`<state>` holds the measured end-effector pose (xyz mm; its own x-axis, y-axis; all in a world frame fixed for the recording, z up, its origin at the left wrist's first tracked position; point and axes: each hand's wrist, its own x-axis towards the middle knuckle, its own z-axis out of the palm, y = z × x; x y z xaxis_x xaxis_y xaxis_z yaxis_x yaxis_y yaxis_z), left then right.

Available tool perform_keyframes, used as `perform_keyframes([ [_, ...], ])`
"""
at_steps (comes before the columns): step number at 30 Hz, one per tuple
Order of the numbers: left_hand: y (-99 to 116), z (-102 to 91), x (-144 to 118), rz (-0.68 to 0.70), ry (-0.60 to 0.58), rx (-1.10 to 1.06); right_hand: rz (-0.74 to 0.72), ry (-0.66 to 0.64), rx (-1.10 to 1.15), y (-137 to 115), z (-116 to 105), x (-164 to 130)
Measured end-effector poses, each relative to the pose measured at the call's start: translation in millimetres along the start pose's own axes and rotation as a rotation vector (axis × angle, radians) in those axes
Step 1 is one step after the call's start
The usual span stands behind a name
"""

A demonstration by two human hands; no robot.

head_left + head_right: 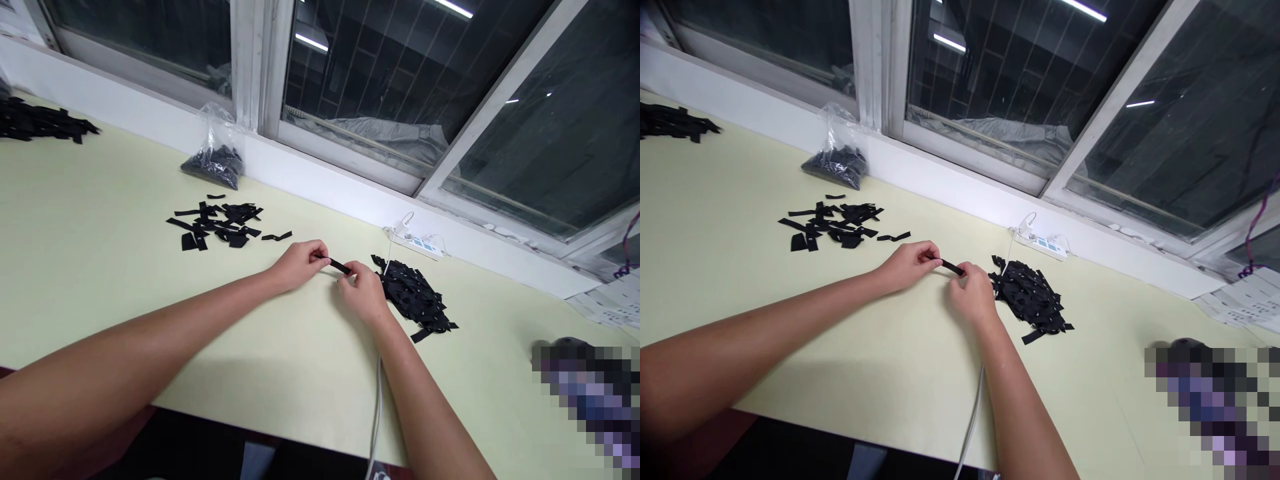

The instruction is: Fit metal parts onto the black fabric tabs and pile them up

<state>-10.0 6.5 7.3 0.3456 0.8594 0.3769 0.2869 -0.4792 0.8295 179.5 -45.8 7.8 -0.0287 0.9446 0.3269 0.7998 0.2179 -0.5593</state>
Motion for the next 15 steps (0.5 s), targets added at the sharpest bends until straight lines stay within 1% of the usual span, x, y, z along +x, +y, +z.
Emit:
perform_keyframes([
  [1,-0.5,-0.9,0.5,-0.005,0.022,0.007,-0.01,-0.009,-0.066,1.6,-0.5,-0.3],
  [3,-0.5,-2.5,1.2,-0.009,0.049,0.018,-0.023,-0.056,-0.124,4.3,0.2,-0.9],
  [5,0.4,-3.4,1.1,-0.009,0.052,0.019,-0.02,-0.112,-0.115,5.5,1.7,-1.2],
  [7,1.6,-3.4,0.6,-0.012,0.051,0.01,-0.014,-0.141,-0.077,5.6,2.2,-1.3],
  [11,2.3,-2.7,0.2,-0.014,0.071,-0.005,0.042,-0.133,0.008,7.3,-3.1,-0.6],
  [15,0.4,-2.0,1.0,-0.004,0.082,-0.002,0.084,-0.09,0.003,11.7,-9.7,1.0],
])
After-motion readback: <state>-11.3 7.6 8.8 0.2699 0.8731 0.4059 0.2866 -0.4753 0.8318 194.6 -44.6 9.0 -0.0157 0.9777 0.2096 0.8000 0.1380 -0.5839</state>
